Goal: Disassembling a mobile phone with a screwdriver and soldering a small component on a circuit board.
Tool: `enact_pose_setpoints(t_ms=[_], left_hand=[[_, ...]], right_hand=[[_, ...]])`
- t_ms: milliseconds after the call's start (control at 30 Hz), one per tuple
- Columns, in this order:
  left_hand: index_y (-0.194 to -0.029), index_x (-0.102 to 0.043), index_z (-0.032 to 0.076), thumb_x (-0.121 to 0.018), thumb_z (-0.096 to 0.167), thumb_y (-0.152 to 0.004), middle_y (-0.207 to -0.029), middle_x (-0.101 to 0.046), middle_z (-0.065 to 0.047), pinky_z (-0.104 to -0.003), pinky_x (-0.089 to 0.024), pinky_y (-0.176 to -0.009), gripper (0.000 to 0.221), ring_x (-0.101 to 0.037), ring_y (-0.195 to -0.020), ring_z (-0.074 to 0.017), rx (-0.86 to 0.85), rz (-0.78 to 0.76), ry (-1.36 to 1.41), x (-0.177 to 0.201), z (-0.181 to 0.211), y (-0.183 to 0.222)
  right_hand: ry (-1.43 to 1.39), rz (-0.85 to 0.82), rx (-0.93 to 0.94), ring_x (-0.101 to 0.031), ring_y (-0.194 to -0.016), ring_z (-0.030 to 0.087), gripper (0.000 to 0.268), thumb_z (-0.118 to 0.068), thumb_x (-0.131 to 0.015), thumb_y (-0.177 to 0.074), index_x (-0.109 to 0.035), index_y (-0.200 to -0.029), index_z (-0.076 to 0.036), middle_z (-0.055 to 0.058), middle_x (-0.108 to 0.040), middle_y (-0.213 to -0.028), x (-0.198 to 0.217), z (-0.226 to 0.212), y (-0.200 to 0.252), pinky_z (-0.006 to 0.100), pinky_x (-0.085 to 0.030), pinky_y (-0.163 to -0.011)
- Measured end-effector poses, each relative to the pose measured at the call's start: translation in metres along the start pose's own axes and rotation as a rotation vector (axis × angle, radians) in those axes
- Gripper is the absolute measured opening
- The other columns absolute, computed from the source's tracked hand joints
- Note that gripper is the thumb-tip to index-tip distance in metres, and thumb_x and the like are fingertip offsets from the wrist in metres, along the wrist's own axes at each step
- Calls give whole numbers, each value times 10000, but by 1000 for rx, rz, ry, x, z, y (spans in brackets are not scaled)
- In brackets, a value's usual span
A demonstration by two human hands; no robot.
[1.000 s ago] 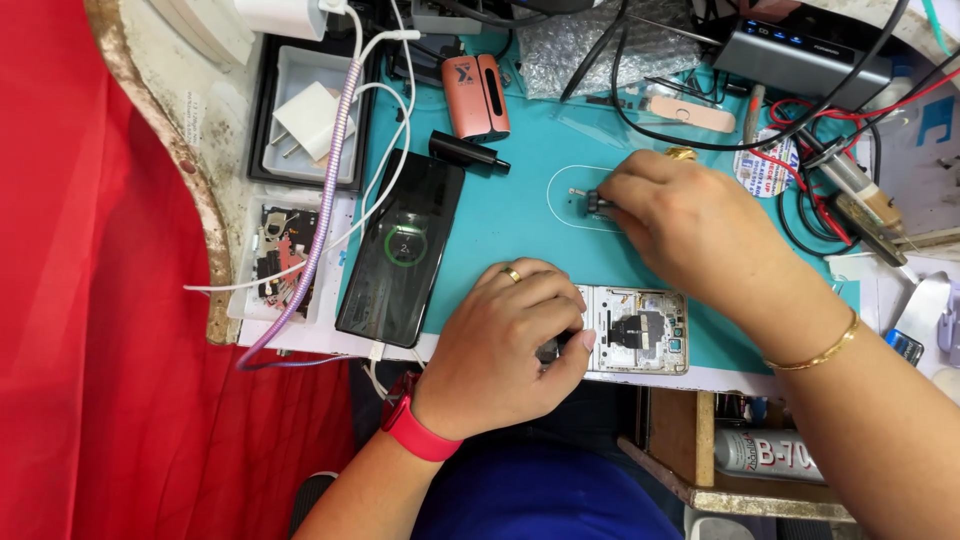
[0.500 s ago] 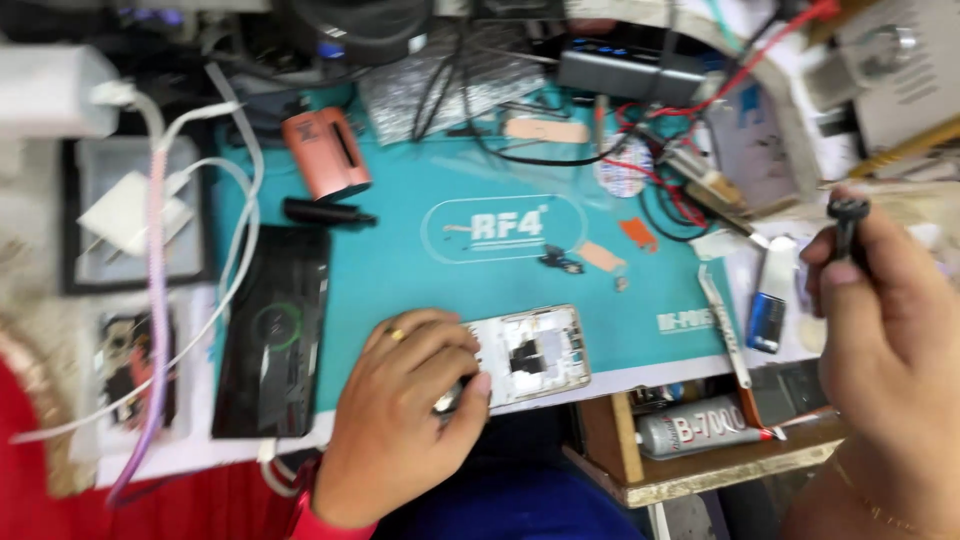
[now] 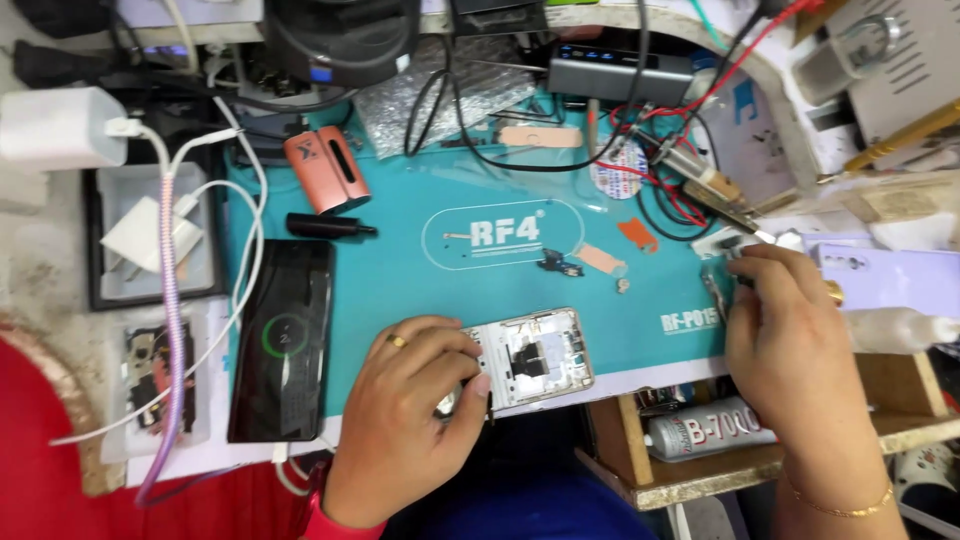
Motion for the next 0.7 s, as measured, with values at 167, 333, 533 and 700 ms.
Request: enact_pose_setpoints(t_ms=[167,333,533,700], left_hand=[[-793,-661,40,-578,130,-955,-935,-702,-65,-453,-499,-887,203,-665,-1031,-327,27,-11,25,1,0,3],[-827,-675,42,-522,179,-996,-975,-710,-70,-457,-494,-894,266,-662,-1052,-332,27,-26,35,2,0,3],[-905,-659,53,-509,220,-1010,-1079,-702,-81,-467,-469,-900,249,-640,-1086,-343,7,-59,34,4,3,1],[-1178,-678,83,-525,294,-1039,-1240,-689,-105,-533,-456,-940,295,-594,-1188,-406,-105,-147,-92,2,8,-2]], right_hand=[[123,20,-40,-633,-1164,368,182,-74,-695,-1016,-736,-1158,32,201,-658,-1179,0,2,18,477,-511,-1053],[119,-37,-77,-621,-1150,357,165,-108,-702,-1032,-696,-1123,30,167,-651,-1128,-9,6,23,478,-513,-1001],[11,27,-215,-676,-973,366,222,-164,-610,-1158,-633,-1263,30,165,-701,-1160,-10,8,31,524,-498,-876],[-272,-184,-165,-699,-976,304,317,-209,-583,-1015,-561,-1269,-22,151,-708,-1098,-12,-17,11,417,-514,-867]])
Point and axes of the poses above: each hand's wrist, its own y-axis away from the middle knuckle, its own x-axis out of the back of the hand, z = x × y, the point moved 3 cm from there along -y, towards the middle knuckle
